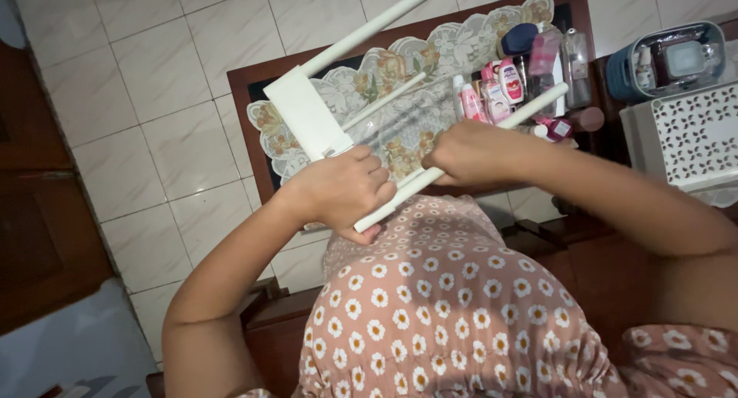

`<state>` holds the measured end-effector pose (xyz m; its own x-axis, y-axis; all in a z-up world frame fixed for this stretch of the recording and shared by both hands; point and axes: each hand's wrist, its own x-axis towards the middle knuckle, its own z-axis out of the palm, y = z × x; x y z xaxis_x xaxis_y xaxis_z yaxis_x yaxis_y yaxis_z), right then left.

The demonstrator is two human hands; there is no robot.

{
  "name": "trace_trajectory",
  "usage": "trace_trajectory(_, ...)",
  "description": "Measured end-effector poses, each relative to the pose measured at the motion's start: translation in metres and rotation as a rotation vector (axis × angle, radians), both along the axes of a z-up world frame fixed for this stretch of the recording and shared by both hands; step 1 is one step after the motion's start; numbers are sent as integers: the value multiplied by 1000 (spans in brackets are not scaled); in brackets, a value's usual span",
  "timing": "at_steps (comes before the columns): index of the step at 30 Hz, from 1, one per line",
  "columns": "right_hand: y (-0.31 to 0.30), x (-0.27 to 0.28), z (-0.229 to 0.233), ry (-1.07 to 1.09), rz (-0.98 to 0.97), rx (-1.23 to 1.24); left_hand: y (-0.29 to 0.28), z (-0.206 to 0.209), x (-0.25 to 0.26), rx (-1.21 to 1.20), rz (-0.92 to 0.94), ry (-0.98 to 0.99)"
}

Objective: The person assembles a white plastic storage shelf by inserting vertical support rods into the perforated base and top trays. They align the components and press the rods into place, then lift and reposition the partially assembled unit to continue attaching the remaining supports.

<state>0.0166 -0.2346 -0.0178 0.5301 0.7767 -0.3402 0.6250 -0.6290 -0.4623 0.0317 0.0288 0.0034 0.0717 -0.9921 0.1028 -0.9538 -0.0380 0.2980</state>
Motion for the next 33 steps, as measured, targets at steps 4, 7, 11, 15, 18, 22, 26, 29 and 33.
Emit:
trace_trajectory(4, -5, -17, -40, -504, -58, 229, 7, 0, 0, -15, 29, 24)
trace_trajectory(7, 1, -24, -55, -670, -118, 376, 9, 2, -3, -30, 29, 19)
trace_trajectory(11, -3, -19, -38, -464, -94, 327, 11, 4, -1, -43, 39, 11)
trace_trajectory(15, -14, -19, -9, -380, 5, 322, 11, 4, -2, -16, 58, 13)
trace_trajectory(18, -17, -22, 3, -389, 21, 314, 11, 5, -2, -11, 51, 4)
trace_trajectory(22, -22, -24, 12, -336, -28, 360, 11, 4, 0, -23, 47, -2)
trace_trajectory(26, -22, -28, 10, -247, -137, 459, 11, 4, 3, -11, 46, 4)
trace_trajectory(29, -21, -33, 0, -273, -210, 417, 11, 2, 6, -25, 29, 16)
trace_trajectory(33, -23, -45, -13, -217, -322, 577, 11, 3, 4, -25, 39, -12)
